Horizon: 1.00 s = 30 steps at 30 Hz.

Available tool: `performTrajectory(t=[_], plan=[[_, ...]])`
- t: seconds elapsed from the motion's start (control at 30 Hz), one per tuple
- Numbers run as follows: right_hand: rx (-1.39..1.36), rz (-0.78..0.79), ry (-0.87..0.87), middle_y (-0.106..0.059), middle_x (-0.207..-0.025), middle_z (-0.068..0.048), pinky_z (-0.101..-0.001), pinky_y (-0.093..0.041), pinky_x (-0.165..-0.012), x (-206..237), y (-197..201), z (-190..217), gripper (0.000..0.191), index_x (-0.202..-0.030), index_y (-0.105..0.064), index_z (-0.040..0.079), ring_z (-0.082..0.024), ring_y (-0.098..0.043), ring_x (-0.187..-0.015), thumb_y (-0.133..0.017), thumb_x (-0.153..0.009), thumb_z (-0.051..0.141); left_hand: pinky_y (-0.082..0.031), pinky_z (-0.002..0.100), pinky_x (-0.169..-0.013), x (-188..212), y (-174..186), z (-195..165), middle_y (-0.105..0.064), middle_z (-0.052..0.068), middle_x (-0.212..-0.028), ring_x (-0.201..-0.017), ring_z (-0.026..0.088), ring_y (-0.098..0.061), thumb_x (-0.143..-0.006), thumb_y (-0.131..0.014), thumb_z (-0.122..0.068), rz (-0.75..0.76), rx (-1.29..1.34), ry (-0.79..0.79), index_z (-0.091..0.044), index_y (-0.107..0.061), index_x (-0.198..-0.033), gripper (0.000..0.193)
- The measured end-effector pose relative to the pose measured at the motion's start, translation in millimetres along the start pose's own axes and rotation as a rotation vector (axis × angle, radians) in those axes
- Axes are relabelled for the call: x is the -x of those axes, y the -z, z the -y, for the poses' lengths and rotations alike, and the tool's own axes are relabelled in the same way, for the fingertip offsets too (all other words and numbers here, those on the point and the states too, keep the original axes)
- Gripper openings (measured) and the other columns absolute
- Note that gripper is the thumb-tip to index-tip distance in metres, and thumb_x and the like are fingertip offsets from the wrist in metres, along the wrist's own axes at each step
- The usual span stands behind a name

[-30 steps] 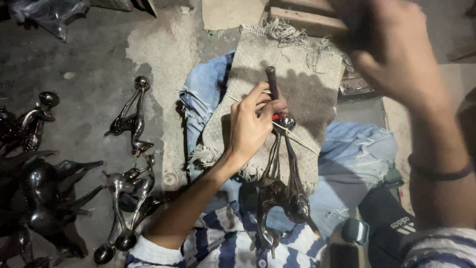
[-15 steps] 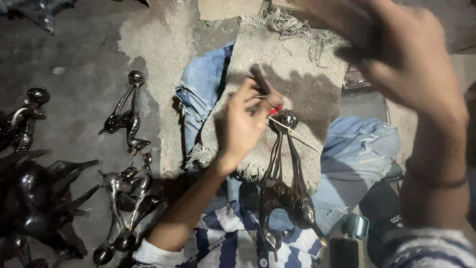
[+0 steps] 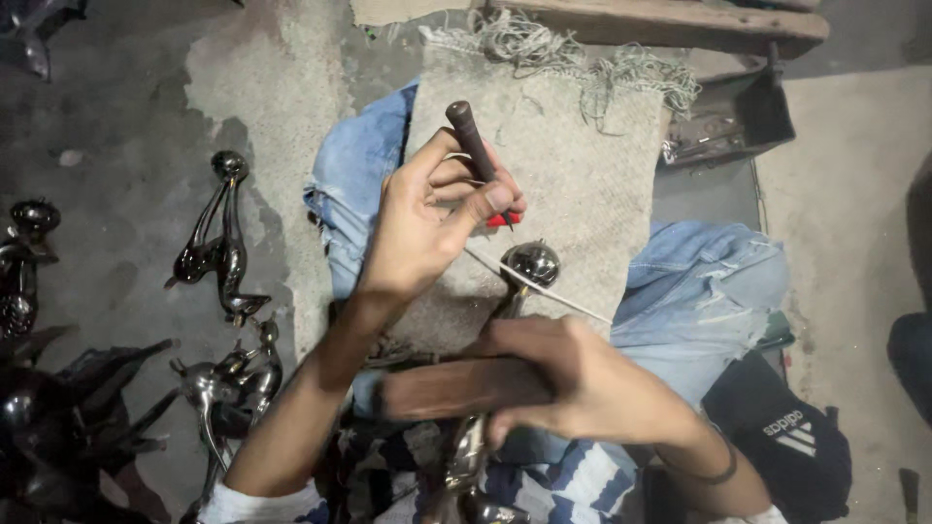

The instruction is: The person sits on the floor and repeatedly hammers a metal bird-shaped sculpture using a chisel and hammer. They adjust the sculpture's position multiple times and continue striking the same areas.

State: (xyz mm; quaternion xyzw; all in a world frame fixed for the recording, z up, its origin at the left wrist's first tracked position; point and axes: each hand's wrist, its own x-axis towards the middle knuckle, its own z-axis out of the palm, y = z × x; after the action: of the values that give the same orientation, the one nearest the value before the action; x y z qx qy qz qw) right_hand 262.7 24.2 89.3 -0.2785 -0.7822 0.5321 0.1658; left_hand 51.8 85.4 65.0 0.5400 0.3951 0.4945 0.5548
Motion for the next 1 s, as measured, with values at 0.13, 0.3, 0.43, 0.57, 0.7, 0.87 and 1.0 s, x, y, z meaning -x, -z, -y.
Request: performTrajectory(t=[0.13, 0.3, 0.43, 0.57, 0.7, 0.87, 1.0], plan=[[-0.050, 0.044, -0.029, -0.078, -0.094, -0.008, -0.0358, -0.061, -0.075, -3, 4, 4, 0.048, -0.112, -0.071, 0.006, -0.024, -0.079, -0.086, -0.087, -0.075, 0.032, -0.063, 0.032, -0.095, -1, -3, -10, -0.076, 0.011, -0.105, -0.102, 0.020, -0.077, -0.100, -0.071, -0.021, 0.124, -0.118, -0.036, -0.002, -0.061, -0.119, 0.029], [0.062, -0.117, 0.296, -0.074, -0.125, -0.016, -0.0395, -0.064, -0.088, 23, 23, -3, 0.046, -0.120, -0.068, 0.005, -0.033, -0.076, -0.105, -0.070, -0.076, 0.016, -0.064, 0.035, -0.090, 6, -4, -17, -0.075, 0.011, -0.106, -0.104, 0.020, -0.075, -0.098, -0.070, -0.034, 0.166, -0.091, 0.086, -0.003, -0.062, -0.117, 0.038], [-0.259, -0.609, -0.044, -0.075, -0.111, -0.017, -0.0290, -0.065, -0.070, 65, 33, -30, 0.039, -0.121, -0.066, 0.003, -0.017, -0.080, -0.077, -0.076, -0.083, 0.005, -0.066, 0.035, -0.099, 2, -9, -16, -0.076, 0.010, -0.110, -0.106, 0.019, -0.078, -0.106, -0.064, -0.037, 0.234, -0.186, -0.076, -0.005, -0.062, -0.119, 0.035], [-0.100, -1.339, -0.254, -0.062, -0.091, -0.009, -0.0244, -0.048, -0.062, 79, 22, -101, 0.041, -0.130, -0.057, 0.003, -0.013, -0.060, -0.070, -0.079, -0.095, 0.002, -0.065, 0.035, -0.076, -5, -19, -16, -0.078, 0.010, -0.094, -0.085, 0.019, -0.081, -0.102, -0.061, -0.038, 0.299, -0.302, -0.009, -0.006, -0.063, -0.111, 0.034], [0.155, -1.230, -0.135, -0.061, -0.111, -0.008, -0.0265, -0.049, -0.088, 80, 27, -167, 0.032, -0.132, -0.055, -0.005, -0.013, -0.058, -0.095, -0.076, -0.107, -0.001, -0.063, 0.036, -0.084, -4, -26, -20, -0.078, 0.011, -0.099, -0.097, 0.023, -0.080, -0.101, -0.061, -0.036, 0.266, -0.455, -0.053, -0.004, -0.060, -0.109, 0.033], [0.091, -1.130, -0.218, -0.064, -0.112, -0.005, -0.0245, -0.050, -0.091, 75, 33, -182, 0.034, -0.132, -0.057, -0.005, -0.011, -0.059, -0.100, -0.075, -0.106, 0.009, -0.064, 0.029, -0.067, 0, -36, -20, -0.078, 0.011, -0.100, -0.089, 0.021, -0.082, -0.103, -0.063, -0.024, 0.255, -0.471, 0.045, -0.005, -0.058, -0.114, 0.022], [-0.025, -1.115, -0.182, -0.064, -0.101, -0.005, -0.0250, -0.051, -0.079, 61, 45, -161, 0.032, -0.130, -0.058, -0.005, -0.012, -0.062, -0.085, -0.076, -0.109, 0.013, -0.064, 0.027, -0.063, 1, -40, -20, -0.079, 0.011, -0.098, -0.087, 0.018, -0.081, -0.100, -0.060, -0.006, 0.256, -0.473, -0.053, -0.005, -0.061, -0.117, 0.017]])
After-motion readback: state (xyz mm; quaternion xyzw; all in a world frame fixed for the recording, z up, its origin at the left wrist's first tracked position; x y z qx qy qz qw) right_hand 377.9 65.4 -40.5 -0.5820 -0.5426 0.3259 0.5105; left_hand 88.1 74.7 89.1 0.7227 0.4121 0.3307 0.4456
